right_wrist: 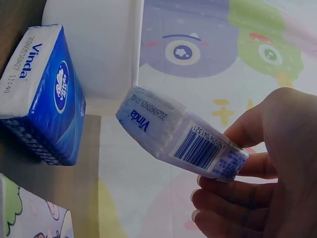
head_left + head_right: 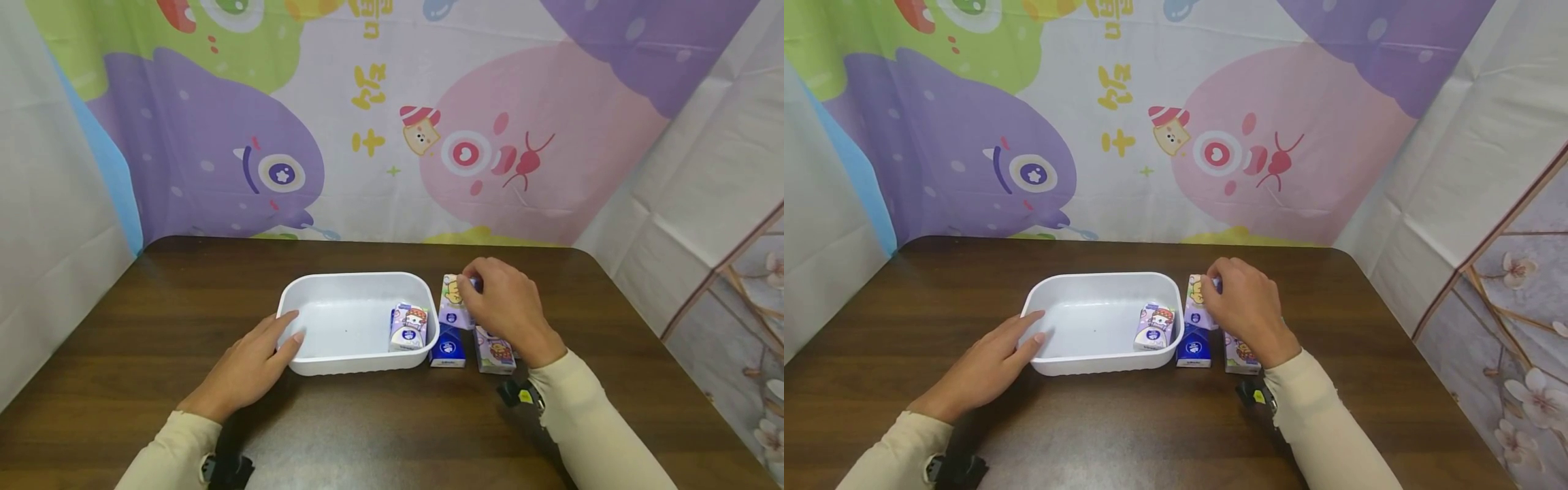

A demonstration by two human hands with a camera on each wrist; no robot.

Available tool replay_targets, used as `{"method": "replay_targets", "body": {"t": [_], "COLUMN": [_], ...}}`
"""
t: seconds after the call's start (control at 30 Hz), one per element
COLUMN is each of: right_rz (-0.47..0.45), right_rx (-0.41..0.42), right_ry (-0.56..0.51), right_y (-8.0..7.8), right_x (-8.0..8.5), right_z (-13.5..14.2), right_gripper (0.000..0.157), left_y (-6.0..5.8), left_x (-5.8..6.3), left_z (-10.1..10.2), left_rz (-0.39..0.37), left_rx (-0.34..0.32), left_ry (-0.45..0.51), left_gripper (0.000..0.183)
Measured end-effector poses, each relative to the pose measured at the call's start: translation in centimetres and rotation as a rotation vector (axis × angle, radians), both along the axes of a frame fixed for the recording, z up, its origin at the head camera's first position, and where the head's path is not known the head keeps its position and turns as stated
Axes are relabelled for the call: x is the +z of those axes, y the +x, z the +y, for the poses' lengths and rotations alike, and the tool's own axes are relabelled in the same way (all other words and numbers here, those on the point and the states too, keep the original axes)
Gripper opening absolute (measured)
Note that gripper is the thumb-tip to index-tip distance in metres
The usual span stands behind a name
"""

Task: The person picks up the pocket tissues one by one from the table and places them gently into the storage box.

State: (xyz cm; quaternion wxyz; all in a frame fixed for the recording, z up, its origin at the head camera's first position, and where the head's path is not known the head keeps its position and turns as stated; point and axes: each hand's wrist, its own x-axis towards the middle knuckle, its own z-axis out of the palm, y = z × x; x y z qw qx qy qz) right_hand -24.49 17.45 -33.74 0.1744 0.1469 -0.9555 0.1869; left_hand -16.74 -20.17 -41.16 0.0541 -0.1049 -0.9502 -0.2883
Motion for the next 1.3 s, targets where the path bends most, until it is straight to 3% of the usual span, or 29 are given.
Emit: {"method": "replay_targets", "body": {"t": [0.97, 1.3], "right_rz": [0.042, -0.009], "right_rx": [-0.026, -0.027], "right_ry": [-0.092, -0.118], "right_y": [0.28, 0.29], "right_x": [0.19, 0.10], "right_z": [0.08, 0.01], "right_gripper": [0.028, 0.029], "left_y": [0.02, 0.07], "left_x": [-0.08, 0.05], "left_z": [-0.01, 0.04], "left_rz": [-0.011, -0.017], "left_rx": [0.007, 0.006], "left_ry": [0.001, 0.025], "left_gripper": [0.063, 0.063]}}
